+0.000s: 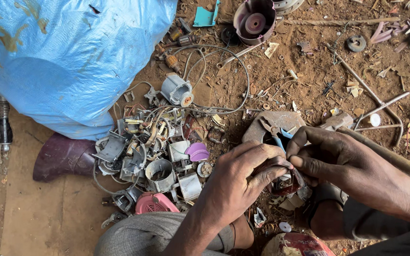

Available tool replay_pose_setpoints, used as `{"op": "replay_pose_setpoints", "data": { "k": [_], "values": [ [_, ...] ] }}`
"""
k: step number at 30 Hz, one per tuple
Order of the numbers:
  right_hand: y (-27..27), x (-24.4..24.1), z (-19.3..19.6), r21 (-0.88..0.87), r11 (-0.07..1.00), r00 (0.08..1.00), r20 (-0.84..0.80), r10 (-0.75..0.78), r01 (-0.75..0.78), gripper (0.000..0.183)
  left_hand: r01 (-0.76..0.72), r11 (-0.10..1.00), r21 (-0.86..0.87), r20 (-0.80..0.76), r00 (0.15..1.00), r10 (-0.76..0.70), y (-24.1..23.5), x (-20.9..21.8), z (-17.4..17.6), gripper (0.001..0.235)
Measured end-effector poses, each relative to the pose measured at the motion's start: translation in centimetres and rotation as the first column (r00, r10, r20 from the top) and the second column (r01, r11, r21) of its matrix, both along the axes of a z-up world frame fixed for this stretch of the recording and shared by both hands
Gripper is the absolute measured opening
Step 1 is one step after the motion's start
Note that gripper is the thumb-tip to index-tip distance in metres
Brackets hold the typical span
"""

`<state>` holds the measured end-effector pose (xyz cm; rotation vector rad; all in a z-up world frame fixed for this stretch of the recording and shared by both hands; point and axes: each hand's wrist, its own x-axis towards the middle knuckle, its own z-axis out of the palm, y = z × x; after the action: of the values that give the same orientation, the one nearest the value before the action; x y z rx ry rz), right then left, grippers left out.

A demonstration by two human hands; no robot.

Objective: The person sits on the ground and uses pliers to strip insulation from copper wires. They pull the wires apart, twist the strands, and place the stripped copper into a nearby container.

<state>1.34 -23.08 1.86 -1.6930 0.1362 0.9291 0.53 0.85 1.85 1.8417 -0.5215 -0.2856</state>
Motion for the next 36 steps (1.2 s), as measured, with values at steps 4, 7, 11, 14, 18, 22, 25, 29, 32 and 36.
{"op": "replay_pose_setpoints", "data": {
  "k": [4, 7, 11, 14, 18, 22, 25, 29, 32, 36],
  "values": [
    [-0.3, 0.2, 0.0, -0.013, 1.000, 0.995, -0.095, -0.010, 0.009, 0.026, -0.006, 1.000, -0.018, 0.044, 0.999, 0.006, 0.2, 0.0, 0.3, 0.026],
    [-0.5, 0.3, -0.2, -0.117, 0.991, 0.986, -0.156, 0.049, -0.068, 0.027, -0.012, 0.998, -0.056, 0.063, 0.998, 0.015, 0.1, 0.1, 0.4, 0.023],
    [-0.6, 0.0, -0.9, 0.186, 0.980, 0.997, -0.032, 0.072, -0.065, 0.032, -0.038, 0.999, 0.003, -0.017, 0.999, 0.038, 0.2, 0.2, 0.6, 0.022],
    [-0.7, -0.1, -1.3, -0.051, 0.995, 0.981, -0.178, 0.074, -0.084, 0.035, -0.060, 0.997, -0.038, 0.021, 0.998, 0.061, 0.4, 0.2, 0.6, 0.023],
    [-1.0, -0.2, -1.7, 0.151, 0.982, 0.993, -0.022, 0.117, -0.112, 0.033, -0.085, 0.995, -0.044, 0.004, 0.996, 0.085, 0.4, 0.2, 0.2, 0.027],
    [-0.8, -0.4, -1.7, 0.300, 0.925, 0.922, 0.368, 0.115, -0.235, 0.031, -0.081, 0.990, -0.114, -0.035, 0.996, 0.078, 0.6, 0.0, -0.5, 0.028],
    [-0.5, -0.8, -1.5, 0.266, 0.951, 0.965, 0.247, 0.089, -0.156, 0.024, -0.062, 0.981, -0.183, -0.147, 0.989, 0.035, 0.6, -0.2, -1.1, 0.029],
    [-0.6, -1.2, -0.8, 0.140, 0.956, 0.895, 0.406, 0.182, -0.258, 0.022, -0.008, 0.943, -0.334, -0.169, 0.984, -0.052, 0.5, -0.4, -1.5, 0.032],
    [-0.8, -1.3, -0.5, 0.039, 0.944, 0.793, 0.555, 0.253, -0.329, 0.026, -0.036, 0.911, -0.411, -0.361, 0.924, -0.127, 0.7, -0.3, -1.2, 0.035],
    [-1.4, -0.8, -0.2, -0.466, 0.809, 0.686, 0.457, 0.566, -0.357, 0.030, -0.027, 0.948, -0.318, -0.354, 0.930, -0.093, 1.2, 0.1, -0.6, 0.038]
  ]
}}
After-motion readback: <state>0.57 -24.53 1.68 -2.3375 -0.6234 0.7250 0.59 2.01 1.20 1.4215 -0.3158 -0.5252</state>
